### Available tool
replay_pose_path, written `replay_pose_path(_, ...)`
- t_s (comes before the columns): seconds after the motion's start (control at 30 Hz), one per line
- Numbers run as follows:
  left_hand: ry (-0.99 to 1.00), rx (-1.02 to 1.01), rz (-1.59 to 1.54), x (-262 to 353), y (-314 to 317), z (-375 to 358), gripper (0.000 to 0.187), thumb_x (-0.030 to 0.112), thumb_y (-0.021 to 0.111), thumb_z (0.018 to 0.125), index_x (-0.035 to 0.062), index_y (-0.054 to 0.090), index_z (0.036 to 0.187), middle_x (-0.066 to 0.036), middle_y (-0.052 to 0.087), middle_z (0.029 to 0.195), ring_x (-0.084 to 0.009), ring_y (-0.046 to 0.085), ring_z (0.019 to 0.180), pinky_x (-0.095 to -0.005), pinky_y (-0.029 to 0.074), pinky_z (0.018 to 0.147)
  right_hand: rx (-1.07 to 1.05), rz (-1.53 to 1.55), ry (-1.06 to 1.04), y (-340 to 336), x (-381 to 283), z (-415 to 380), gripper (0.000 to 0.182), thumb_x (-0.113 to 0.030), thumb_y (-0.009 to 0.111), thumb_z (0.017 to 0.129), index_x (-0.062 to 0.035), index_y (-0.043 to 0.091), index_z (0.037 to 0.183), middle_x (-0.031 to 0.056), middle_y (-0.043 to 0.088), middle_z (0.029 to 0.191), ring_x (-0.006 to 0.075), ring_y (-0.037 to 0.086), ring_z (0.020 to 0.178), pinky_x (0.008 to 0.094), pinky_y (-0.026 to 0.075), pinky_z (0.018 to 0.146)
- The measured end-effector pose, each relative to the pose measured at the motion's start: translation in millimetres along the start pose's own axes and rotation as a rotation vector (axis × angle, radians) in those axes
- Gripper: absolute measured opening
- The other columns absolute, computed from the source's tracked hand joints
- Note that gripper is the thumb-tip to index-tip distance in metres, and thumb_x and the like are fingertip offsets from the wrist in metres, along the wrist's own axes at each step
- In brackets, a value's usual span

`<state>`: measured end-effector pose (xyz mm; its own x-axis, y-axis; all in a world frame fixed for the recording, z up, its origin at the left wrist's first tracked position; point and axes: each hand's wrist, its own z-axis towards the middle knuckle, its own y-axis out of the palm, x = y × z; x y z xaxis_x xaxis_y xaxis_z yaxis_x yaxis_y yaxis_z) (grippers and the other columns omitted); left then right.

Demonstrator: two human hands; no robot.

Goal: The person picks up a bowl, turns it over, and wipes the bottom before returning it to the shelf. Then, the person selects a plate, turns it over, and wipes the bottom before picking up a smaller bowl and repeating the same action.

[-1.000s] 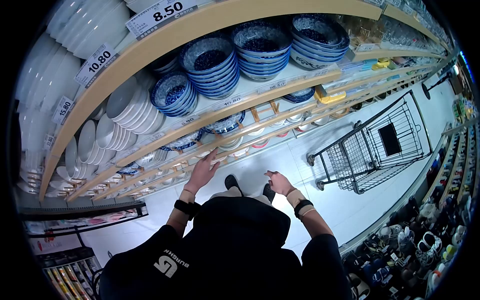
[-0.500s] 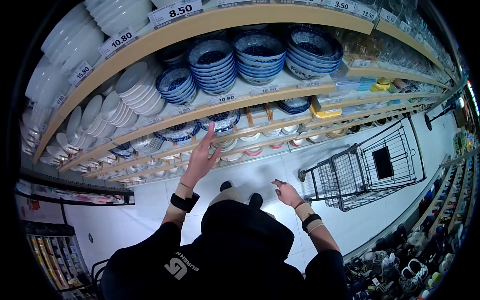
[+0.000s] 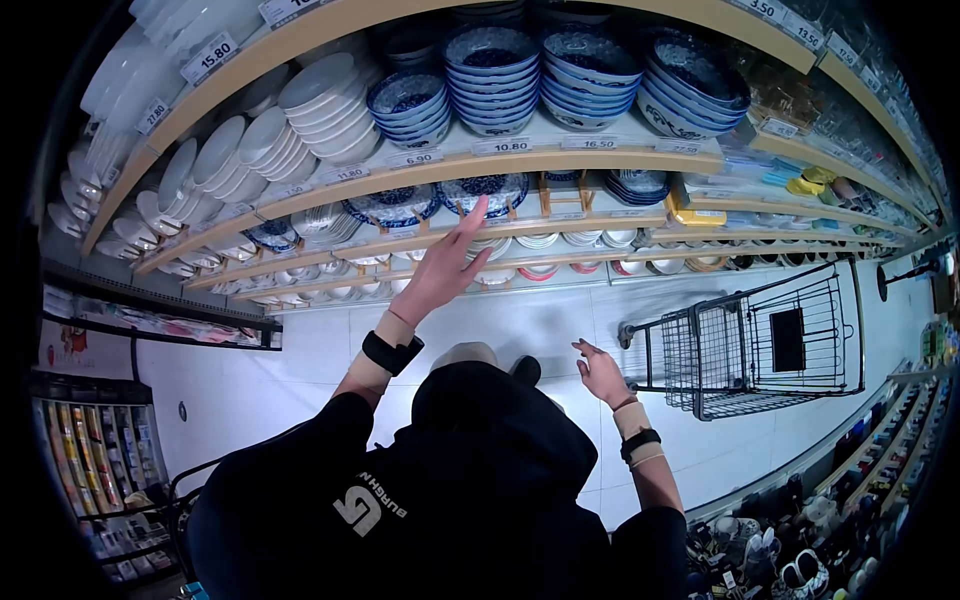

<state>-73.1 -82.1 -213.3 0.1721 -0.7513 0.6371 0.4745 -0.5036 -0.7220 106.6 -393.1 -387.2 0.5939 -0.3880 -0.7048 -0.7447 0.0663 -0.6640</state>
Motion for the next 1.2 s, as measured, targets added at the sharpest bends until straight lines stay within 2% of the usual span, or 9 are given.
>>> replay_pose_path(0.17,0.021,-0.001,0.017,-12,-16,-24,0.069,0.014,0.057,0.097,0.0145,0.021,0.156,-0.013,0.031,0.158,-0.0352,0.049,0.130,-0.0416,0.049,0.102,0.002,-0.034,-0.031,9,-22,13,0.040,-0.002,0.060,0.090,-0.0026,0.056,0.129,0.0237,0.063,0.124,0.0358,0.068,0.100,0.0422,0.054,0.089)
replay_pose_path(0.33,0.010,0.016,0.051,-53,-53,-56,0.071,0.014,0.058,0.095,0.0125,0.021,0.155,-0.015,0.032,0.157,-0.0373,0.050,0.127,-0.0437,0.050,0.099,0.026,-0.060,-0.103,23,-56,53,0.043,-0.001,0.061,0.087,-0.0022,0.057,0.130,0.0218,0.061,0.130,0.0332,0.070,0.098,0.0404,0.054,0.089)
replay_pose_path(0.43,0.009,0.047,0.120,-85,-89,-86,0.070,0.014,0.058,0.094,0.0093,0.023,0.154,-0.016,0.031,0.157,-0.0387,0.057,0.116,-0.0449,0.052,0.092,0.015,-0.016,-0.119,26,-112,88,0.044,0.000,0.060,0.088,-0.0026,0.054,0.132,0.0222,0.052,0.141,0.0374,0.063,0.110,0.0430,0.051,0.096)
replay_pose_path(0.53,-0.110,0.042,0.165,-119,-133,-122,0.068,0.012,0.060,0.093,0.0091,0.027,0.153,-0.015,0.032,0.157,-0.0395,0.058,0.113,-0.0456,0.052,0.090,0.128,-0.208,-0.310,39,-174,126,0.048,0.000,0.060,0.088,-0.0033,0.051,0.135,0.0205,0.042,0.150,0.0365,0.053,0.125,0.0423,0.047,0.102)
replay_pose_path(0.63,-0.183,0.102,0.183,-151,-174,-159,0.068,0.013,0.063,0.092,0.0122,0.030,0.152,-0.013,0.032,0.158,-0.0403,0.050,0.126,-0.0448,0.050,0.097,0.198,-0.311,-0.447,46,-252,157,0.055,0.001,0.060,0.088,-0.0053,0.047,0.141,0.0180,0.030,0.157,0.0378,0.044,0.133,0.0436,0.043,0.107)
replay_pose_path(0.77,-0.177,0.198,0.285,-187,-222,-195,0.068,0.011,0.062,0.090,0.0078,0.031,0.150,-0.017,0.035,0.154,-0.0400,0.056,0.117,-0.0452,0.051,0.093,0.339,-0.336,-0.528,53,-324,191,0.062,0.003,0.060,0.087,-0.0073,0.041,0.145,0.0168,0.021,0.161,0.0391,0.043,0.133,0.0449,0.041,0.108)
replay_pose_path(0.87,-0.235,0.154,0.302,-214,-243,-216,0.063,0.012,0.061,0.092,0.0079,0.034,0.149,-0.019,0.039,0.152,-0.0405,0.055,0.119,-0.0462,0.050,0.095,0.430,-0.347,-0.496,57,-352,204,0.066,0.004,0.061,0.086,-0.0075,0.038,0.147,0.0175,0.019,0.162,0.0384,0.044,0.133,0.0441,0.041,0.109)
replay_pose_path(1.1,-0.325,-0.002,0.187,-243,-242,-244,0.048,0.015,0.060,0.094,0.0050,0.046,0.138,-0.024,0.062,0.124,-0.0433,0.061,0.107,-0.0477,0.052,0.089,0.382,-0.324,-0.424,73,-356,202,0.065,0.001,0.062,0.088,-0.0059,0.036,0.147,0.0182,0.027,0.159,0.0386,0.045,0.132,0.0444,0.040,0.110)
replay_pose_path(1.2,-0.345,0.007,0.080,-250,-224,-245,0.044,0.016,0.060,0.094,0.0044,0.050,0.135,-0.024,0.064,0.120,-0.0418,0.062,0.105,-0.0469,0.052,0.088,0.337,-0.326,-0.435,87,-339,190,0.061,-0.001,0.062,0.088,-0.0033,0.039,0.144,0.0188,0.043,0.149,0.0385,0.047,0.129,0.0444,0.041,0.108)
